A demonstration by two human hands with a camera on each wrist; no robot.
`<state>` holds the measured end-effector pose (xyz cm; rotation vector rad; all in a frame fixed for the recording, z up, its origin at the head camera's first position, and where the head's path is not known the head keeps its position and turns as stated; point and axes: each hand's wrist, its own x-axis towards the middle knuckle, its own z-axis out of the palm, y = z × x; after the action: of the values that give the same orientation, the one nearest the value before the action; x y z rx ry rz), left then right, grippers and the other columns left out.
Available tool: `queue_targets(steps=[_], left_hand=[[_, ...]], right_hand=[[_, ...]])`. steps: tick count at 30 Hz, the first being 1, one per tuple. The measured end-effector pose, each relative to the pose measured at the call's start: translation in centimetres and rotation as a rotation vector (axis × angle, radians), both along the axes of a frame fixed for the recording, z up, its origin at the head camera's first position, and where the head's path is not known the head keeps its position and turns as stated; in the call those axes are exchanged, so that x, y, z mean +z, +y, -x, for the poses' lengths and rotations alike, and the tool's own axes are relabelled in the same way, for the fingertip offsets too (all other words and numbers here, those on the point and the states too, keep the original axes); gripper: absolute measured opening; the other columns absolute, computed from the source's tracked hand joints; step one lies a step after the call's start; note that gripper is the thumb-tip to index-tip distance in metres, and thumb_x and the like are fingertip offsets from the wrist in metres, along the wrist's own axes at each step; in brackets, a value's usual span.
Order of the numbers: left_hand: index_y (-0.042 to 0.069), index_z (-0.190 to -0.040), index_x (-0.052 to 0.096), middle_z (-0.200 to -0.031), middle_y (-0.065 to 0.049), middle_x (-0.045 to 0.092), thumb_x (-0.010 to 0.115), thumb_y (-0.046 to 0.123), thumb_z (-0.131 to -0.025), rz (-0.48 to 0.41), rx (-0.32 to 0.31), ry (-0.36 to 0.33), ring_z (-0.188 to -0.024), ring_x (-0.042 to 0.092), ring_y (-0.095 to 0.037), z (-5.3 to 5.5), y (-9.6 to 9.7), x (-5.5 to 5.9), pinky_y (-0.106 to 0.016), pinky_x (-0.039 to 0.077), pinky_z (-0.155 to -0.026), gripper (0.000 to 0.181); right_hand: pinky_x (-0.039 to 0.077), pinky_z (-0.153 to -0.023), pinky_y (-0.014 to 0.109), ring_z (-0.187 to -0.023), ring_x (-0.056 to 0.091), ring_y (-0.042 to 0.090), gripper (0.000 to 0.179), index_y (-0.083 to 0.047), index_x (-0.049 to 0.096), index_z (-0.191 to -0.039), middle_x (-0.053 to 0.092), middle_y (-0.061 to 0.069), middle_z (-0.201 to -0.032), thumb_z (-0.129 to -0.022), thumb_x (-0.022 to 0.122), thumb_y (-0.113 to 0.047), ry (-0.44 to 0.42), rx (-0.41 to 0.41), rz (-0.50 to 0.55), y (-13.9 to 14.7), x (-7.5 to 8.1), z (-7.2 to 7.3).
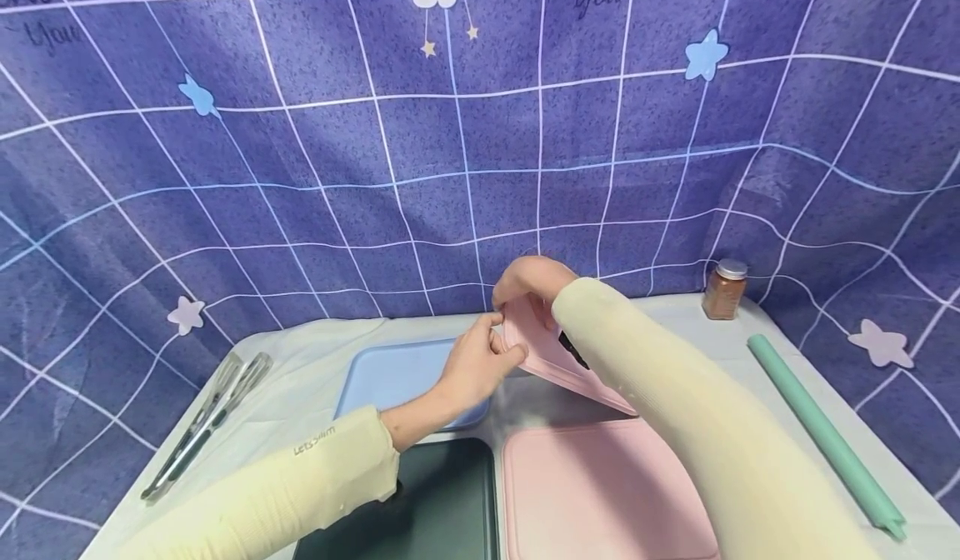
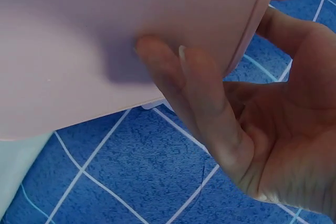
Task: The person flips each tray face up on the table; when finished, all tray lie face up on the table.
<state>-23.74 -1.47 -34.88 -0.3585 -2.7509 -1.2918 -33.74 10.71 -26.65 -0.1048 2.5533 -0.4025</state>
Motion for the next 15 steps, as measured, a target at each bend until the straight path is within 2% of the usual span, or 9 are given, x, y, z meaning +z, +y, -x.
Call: queue_targets(steps=[6, 15], left_hand=[[0.003, -0.144, 0.048, -0.071, 0.009, 0.061, 0.066, 0.024, -0.084, -0.005, 0.000, -0.006, -0.059, 0.053, -0.005, -0.02, 0.02, -0.16, -0.024, 0.046, -0.065, 0.065], [0.004, -0.145, 0.048, -0.070, 0.011, 0.058, 0.064, 0.025, -0.085, -0.003, -0.009, 0.014, -0.061, 0.051, -0.004, -0.08, 0.13, -0.07, -0.025, 0.048, -0.074, 0.066]], right_hand=[[0.061, -0.073, 0.043, -0.079, 0.074, 0.041, 0.050, 0.004, 0.051, -0.124, 0.068, 0.027, -0.088, -0.089, 0.054, -0.031, 0.011, 0.003, -0.006, -0.44, -0.16, 0.18], [0.061, -0.069, 0.042, -0.075, 0.074, 0.040, 0.054, 0.004, 0.050, -0.128, 0.067, 0.025, -0.085, -0.087, 0.054, -0.031, 0.051, 0.007, -0.053, -0.45, -0.20, 0.55]])
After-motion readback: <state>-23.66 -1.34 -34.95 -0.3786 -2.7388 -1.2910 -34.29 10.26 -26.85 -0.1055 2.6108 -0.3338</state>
